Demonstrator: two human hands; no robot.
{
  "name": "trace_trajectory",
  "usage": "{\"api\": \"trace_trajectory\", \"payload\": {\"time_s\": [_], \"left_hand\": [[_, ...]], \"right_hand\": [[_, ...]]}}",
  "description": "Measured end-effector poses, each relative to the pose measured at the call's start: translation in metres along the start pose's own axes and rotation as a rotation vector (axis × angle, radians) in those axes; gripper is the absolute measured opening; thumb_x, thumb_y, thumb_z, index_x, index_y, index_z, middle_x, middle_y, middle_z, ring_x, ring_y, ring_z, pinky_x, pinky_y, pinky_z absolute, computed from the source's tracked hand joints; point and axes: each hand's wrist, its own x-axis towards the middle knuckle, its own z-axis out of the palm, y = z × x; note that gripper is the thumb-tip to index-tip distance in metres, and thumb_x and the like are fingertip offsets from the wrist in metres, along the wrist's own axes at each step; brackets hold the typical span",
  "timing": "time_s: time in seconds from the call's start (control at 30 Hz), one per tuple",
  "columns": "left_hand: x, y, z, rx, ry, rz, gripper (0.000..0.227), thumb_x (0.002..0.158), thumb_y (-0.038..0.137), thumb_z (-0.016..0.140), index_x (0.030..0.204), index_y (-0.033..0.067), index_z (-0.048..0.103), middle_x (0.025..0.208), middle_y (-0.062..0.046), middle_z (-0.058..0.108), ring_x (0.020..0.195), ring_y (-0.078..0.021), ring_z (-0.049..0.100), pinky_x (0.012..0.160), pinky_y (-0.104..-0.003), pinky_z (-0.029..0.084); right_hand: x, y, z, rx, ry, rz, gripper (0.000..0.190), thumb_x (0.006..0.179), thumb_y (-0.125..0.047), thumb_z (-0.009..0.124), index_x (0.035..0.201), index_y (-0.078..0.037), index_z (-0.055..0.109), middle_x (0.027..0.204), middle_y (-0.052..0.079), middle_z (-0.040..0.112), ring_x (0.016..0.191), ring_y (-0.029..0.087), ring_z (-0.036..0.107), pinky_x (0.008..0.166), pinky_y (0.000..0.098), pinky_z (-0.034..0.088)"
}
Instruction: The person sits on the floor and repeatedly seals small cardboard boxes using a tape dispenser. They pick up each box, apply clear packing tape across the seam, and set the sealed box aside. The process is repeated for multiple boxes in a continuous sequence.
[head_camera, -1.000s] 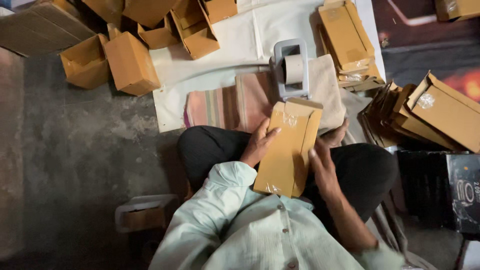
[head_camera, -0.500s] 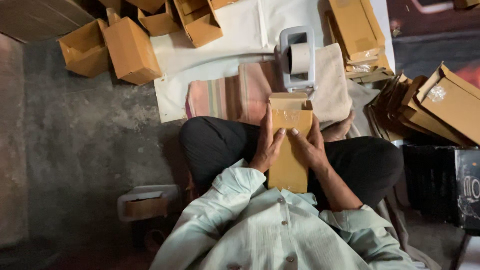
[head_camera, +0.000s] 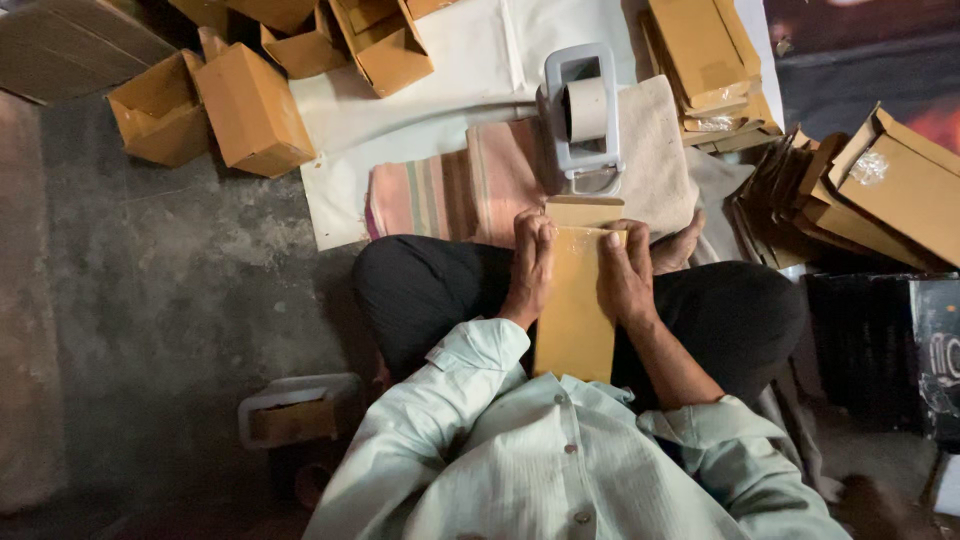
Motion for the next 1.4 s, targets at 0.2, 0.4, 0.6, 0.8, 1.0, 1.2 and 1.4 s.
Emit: {"api": "trace_trajectory", "payload": {"time_s": [0.2, 0.4, 0.6, 0.8, 1.0, 1.2, 1.4], "left_hand": [[0.016, 0.027, -0.002, -0.157, 0.034, -0.245, 0.034, 0.108, 0.028, 0.048, 0.131, 0.0031, 0.047, 0.114, -0.012, 0.055, 0.104, -0.0235, 0.054, 0.096, -0.039, 0.046], [0.023, 0.039, -0.007, 0.057, -0.020, 0.065, 0.035, 0.109, 0.028, 0.043, 0.127, 0.0006, 0.055, 0.128, -0.017, 0.052, 0.123, -0.0289, 0.049, 0.110, -0.040, 0.039], [0.017, 0.008, -0.003, 0.129, -0.013, -0.031, 0.018, 0.102, 0.018, 0.058, 0.108, 0.0017, 0.062, 0.108, -0.014, 0.055, 0.104, -0.0291, 0.056, 0.096, -0.040, 0.047], [0.019, -0.013, 0.004, -0.043, 0.004, -0.255, 0.028, 0.097, 0.017, 0.066, 0.120, 0.0029, 0.059, 0.112, -0.010, 0.059, 0.099, -0.0184, 0.057, 0.089, -0.034, 0.049], [0.035, -0.029, 0.015, -0.278, -0.143, -0.470, 0.031, 0.096, 0.024, 0.072, 0.118, 0.0036, 0.065, 0.106, -0.008, 0.069, 0.096, -0.0157, 0.066, 0.087, -0.031, 0.053], [0.042, -0.043, 0.021, -0.266, -0.156, -0.391, 0.025, 0.099, 0.023, 0.071, 0.114, 0.0033, 0.068, 0.102, -0.004, 0.069, 0.093, -0.0124, 0.064, 0.084, -0.028, 0.052], [0.039, -0.076, 0.027, -0.343, -0.111, -0.451, 0.029, 0.095, 0.019, 0.073, 0.117, 0.0006, 0.070, 0.098, -0.002, 0.071, 0.089, -0.0102, 0.063, 0.079, -0.026, 0.052]], "right_hand": [[0.012, -0.020, 0.004, 0.324, 0.029, 0.141, 0.036, 0.107, -0.025, 0.036, 0.142, -0.016, 0.040, 0.129, 0.006, 0.064, 0.119, 0.015, 0.059, 0.104, 0.0276, 0.046], [0.016, -0.009, 0.001, 0.232, -0.019, 0.024, 0.028, 0.116, -0.023, 0.044, 0.124, -0.002, 0.059, 0.114, 0.007, 0.067, 0.105, 0.013, 0.061, 0.096, 0.0273, 0.050], [0.010, 0.001, -0.001, 0.217, -0.075, 0.072, 0.024, 0.105, -0.019, 0.060, 0.121, -0.001, 0.059, 0.105, 0.006, 0.067, 0.092, 0.009, 0.061, 0.081, 0.0250, 0.051], [0.019, 0.016, -0.005, -0.159, 0.060, 0.316, 0.036, 0.106, -0.034, 0.059, 0.116, 0.000, 0.064, 0.098, 0.006, 0.067, 0.090, 0.012, 0.057, 0.079, 0.0281, 0.049], [0.031, 0.016, -0.030, -0.118, 0.069, 0.351, 0.037, 0.104, -0.037, 0.060, 0.117, -0.002, 0.066, 0.101, 0.013, 0.068, 0.096, 0.020, 0.061, 0.090, 0.0356, 0.048], [0.066, -0.040, -0.035, -0.563, 0.256, 0.098, 0.038, 0.101, -0.039, 0.060, 0.127, -0.012, 0.066, 0.134, 0.023, 0.063, 0.130, 0.036, 0.047, 0.117, 0.0491, 0.029], [0.140, -0.056, -0.020, -0.202, -0.006, 0.343, 0.065, 0.086, -0.041, 0.073, 0.135, -0.003, 0.055, 0.130, 0.022, 0.067, 0.126, 0.028, 0.064, 0.109, 0.0396, 0.048]]}}
